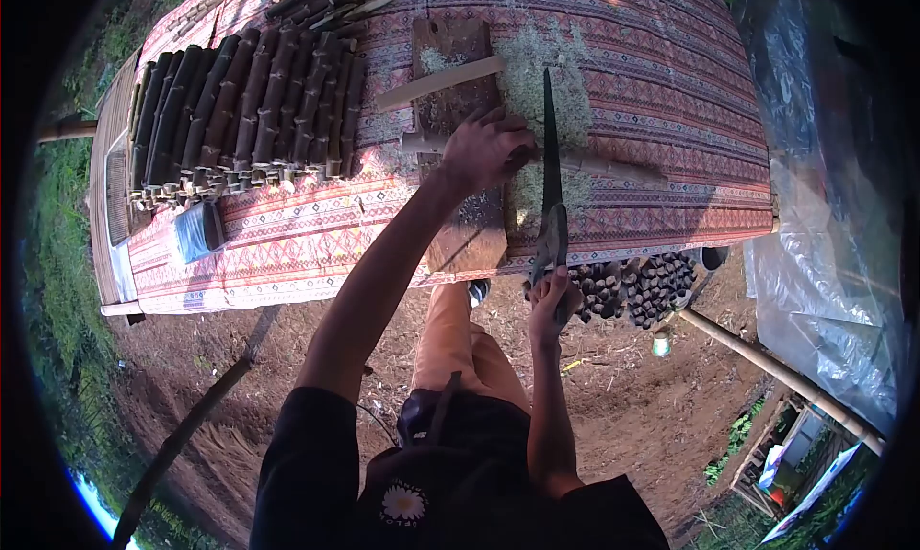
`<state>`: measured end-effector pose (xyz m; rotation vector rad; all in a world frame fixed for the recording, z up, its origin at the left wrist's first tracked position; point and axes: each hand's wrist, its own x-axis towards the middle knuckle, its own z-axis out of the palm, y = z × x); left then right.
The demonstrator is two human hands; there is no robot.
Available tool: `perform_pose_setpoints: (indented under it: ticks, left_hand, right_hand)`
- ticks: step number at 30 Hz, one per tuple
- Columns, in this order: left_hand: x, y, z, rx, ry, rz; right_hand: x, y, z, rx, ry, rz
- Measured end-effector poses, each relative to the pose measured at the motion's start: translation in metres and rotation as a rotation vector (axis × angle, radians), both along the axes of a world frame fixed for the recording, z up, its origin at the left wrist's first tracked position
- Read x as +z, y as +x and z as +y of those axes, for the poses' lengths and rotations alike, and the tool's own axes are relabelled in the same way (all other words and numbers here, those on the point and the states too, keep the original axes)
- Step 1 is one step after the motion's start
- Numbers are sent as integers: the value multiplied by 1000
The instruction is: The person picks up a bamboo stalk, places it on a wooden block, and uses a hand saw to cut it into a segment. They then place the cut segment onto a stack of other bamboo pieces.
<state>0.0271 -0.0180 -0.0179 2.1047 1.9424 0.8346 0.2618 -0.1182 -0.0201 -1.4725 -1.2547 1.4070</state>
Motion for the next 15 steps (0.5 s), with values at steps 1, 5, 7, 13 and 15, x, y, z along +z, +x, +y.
perform_pose_setpoints:
  ticks: [1, 5, 7, 13, 15]
  left_hand:
    - [0, -2, 0, 1, 0, 3]
    - [-5, -1, 5, 0, -2, -25]
    - [-11, 0, 3, -12, 5, -33]
    - [-8, -2, 5, -37, 106, -55]
    - [-7, -1, 6, -19, 124, -32]
  right_hand:
    - [11, 13, -15, 14, -19, -46]
    - [29, 54, -82, 42, -7, -53]
    - [29, 45, -81, -1, -92, 16]
    - [0, -21, 17, -44, -101, 132]
    - [2, 6, -25, -31, -23, 0]
